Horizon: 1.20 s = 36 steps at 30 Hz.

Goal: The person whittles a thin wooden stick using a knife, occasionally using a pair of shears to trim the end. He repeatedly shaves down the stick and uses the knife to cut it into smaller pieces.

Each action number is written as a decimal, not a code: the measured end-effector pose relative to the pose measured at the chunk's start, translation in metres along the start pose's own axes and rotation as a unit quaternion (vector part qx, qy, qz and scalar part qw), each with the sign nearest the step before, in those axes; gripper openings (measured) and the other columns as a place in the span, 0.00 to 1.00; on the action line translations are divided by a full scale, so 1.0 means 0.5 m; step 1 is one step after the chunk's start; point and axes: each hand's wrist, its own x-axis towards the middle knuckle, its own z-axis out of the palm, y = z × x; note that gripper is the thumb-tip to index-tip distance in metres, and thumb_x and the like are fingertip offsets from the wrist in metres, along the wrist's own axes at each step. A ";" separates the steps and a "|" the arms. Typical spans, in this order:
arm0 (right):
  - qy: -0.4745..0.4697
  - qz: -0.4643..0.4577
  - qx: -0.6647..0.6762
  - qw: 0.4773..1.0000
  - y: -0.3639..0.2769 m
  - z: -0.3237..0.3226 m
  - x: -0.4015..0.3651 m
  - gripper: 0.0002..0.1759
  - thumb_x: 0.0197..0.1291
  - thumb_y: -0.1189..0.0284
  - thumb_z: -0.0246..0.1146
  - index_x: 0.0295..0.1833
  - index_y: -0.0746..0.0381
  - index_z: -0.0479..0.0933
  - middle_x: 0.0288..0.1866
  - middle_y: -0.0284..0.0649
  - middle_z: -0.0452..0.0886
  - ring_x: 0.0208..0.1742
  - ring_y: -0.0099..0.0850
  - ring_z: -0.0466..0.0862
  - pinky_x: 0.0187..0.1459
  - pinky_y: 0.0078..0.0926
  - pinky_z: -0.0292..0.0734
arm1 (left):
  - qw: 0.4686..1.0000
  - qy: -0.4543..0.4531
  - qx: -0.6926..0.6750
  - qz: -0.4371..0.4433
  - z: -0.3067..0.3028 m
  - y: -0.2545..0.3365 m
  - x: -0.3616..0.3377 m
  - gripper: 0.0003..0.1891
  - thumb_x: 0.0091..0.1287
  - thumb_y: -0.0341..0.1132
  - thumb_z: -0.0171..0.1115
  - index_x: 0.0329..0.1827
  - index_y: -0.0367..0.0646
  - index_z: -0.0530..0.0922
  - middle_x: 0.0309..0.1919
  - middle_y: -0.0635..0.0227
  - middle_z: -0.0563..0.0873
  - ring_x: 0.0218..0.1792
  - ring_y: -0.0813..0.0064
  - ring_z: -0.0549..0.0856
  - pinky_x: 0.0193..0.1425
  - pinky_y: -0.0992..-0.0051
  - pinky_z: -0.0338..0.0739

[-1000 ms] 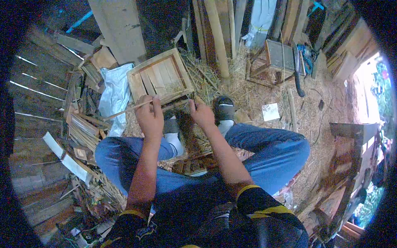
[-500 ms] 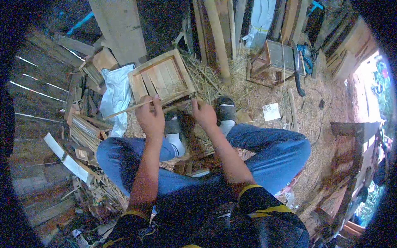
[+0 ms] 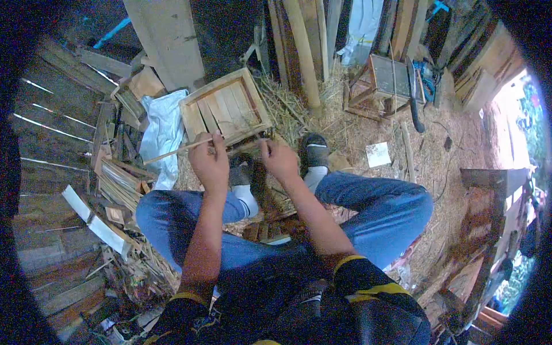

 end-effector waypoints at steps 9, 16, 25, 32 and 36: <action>0.013 -0.052 -0.023 0.998 -0.042 -0.008 -0.024 0.31 0.77 0.47 0.52 0.39 0.64 0.85 0.30 0.60 0.84 0.37 0.61 0.86 0.43 0.57 0.81 | 0.999 -0.017 -0.015 -0.043 0.006 -0.005 0.003 0.11 0.73 0.34 0.62 0.32 0.39 0.77 0.27 0.55 0.80 0.34 0.47 0.79 0.45 0.54 0.71; 0.021 -0.045 -0.023 0.998 0.004 0.002 -0.010 0.31 0.77 0.46 0.50 0.42 0.61 0.86 0.33 0.59 0.85 0.36 0.60 0.87 0.42 0.57 0.81 | 0.996 0.009 -0.070 -0.059 0.009 -0.013 0.001 0.12 0.74 0.33 0.63 0.32 0.36 0.77 0.27 0.50 0.80 0.33 0.43 0.81 0.41 0.52 0.72; -0.017 -0.039 -0.090 0.995 -0.040 -0.025 -0.023 0.29 0.76 0.49 0.52 0.42 0.62 0.86 0.34 0.60 0.86 0.37 0.58 0.88 0.42 0.57 0.83 | 0.998 0.010 -0.040 -0.057 0.000 -0.014 0.003 0.12 0.74 0.34 0.62 0.32 0.36 0.76 0.26 0.50 0.79 0.32 0.45 0.81 0.39 0.54 0.72; 0.003 0.012 -0.056 0.998 0.036 0.012 -0.003 0.29 0.76 0.48 0.52 0.42 0.62 0.86 0.34 0.59 0.86 0.38 0.59 0.87 0.42 0.57 0.83 | 0.997 0.001 -0.056 -0.056 -0.003 -0.017 0.006 0.12 0.74 0.34 0.62 0.32 0.36 0.77 0.26 0.52 0.81 0.32 0.47 0.82 0.40 0.54 0.73; 0.010 0.042 -0.036 0.998 0.053 0.010 -0.001 0.29 0.76 0.47 0.52 0.41 0.61 0.85 0.34 0.58 0.86 0.38 0.60 0.87 0.43 0.57 0.82 | 0.997 0.007 -0.049 -0.064 0.001 -0.030 0.007 0.13 0.74 0.34 0.63 0.31 0.37 0.77 0.26 0.53 0.81 0.31 0.48 0.82 0.40 0.55 0.73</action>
